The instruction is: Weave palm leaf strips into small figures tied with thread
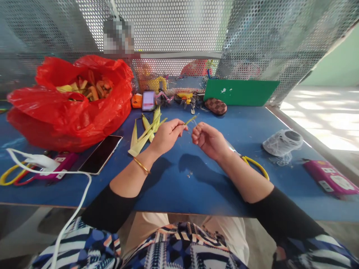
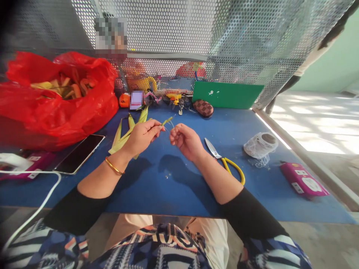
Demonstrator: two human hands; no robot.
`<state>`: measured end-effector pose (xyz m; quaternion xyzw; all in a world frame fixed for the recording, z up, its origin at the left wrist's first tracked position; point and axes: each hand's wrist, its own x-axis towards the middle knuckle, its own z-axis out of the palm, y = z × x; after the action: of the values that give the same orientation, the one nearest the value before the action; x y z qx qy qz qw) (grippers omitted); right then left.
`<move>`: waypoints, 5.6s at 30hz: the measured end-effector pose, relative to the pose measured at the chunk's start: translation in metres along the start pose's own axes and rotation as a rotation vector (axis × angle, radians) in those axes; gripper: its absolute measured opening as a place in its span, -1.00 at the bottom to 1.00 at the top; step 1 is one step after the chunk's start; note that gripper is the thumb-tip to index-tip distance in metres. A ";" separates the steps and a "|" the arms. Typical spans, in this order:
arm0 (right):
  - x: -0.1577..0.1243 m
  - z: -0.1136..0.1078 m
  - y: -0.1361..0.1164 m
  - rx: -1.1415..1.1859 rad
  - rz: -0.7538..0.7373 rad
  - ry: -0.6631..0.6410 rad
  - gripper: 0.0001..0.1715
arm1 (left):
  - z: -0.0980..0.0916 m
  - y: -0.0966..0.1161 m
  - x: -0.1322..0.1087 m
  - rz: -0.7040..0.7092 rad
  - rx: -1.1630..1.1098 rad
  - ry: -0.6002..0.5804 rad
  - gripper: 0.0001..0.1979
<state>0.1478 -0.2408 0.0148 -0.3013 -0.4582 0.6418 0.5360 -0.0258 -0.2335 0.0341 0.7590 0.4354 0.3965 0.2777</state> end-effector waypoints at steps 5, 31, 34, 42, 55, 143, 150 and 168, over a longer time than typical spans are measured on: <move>-0.018 0.020 0.005 -0.521 -0.260 -0.096 -0.72 | 0.005 -0.008 0.000 -0.009 0.381 -0.055 -0.75; -0.004 -0.002 -0.012 -0.228 -0.027 -0.019 -0.71 | 0.003 0.005 -0.006 -0.122 -0.164 -0.489 -0.90; 0.005 -0.011 -0.008 0.035 0.055 0.133 -0.76 | 0.003 0.007 -0.004 -0.173 -0.385 -0.343 -0.87; -0.005 0.006 0.014 -0.349 -0.201 0.099 -0.76 | 0.009 -0.001 0.001 -0.261 -0.287 0.085 -0.89; -0.002 -0.007 -0.014 -0.251 -0.075 0.044 -0.75 | 0.011 -0.002 -0.005 0.002 0.167 -0.311 -0.84; 0.001 -0.002 0.003 -0.327 0.342 0.088 -0.91 | 0.067 -0.023 -0.018 -0.373 -0.366 0.213 -0.85; 0.005 -0.005 0.003 -0.387 0.268 0.095 -0.87 | 0.059 -0.024 -0.015 -0.387 -0.136 0.173 -0.87; 0.015 -0.024 0.017 -0.976 0.288 0.001 -0.79 | 0.056 -0.024 -0.009 -0.537 -0.519 -0.110 -0.83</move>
<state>0.1583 -0.2199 -0.0087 -0.5770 -0.6584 0.4202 0.2389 0.0085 -0.2341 -0.0173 0.5422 0.4884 0.3652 0.5780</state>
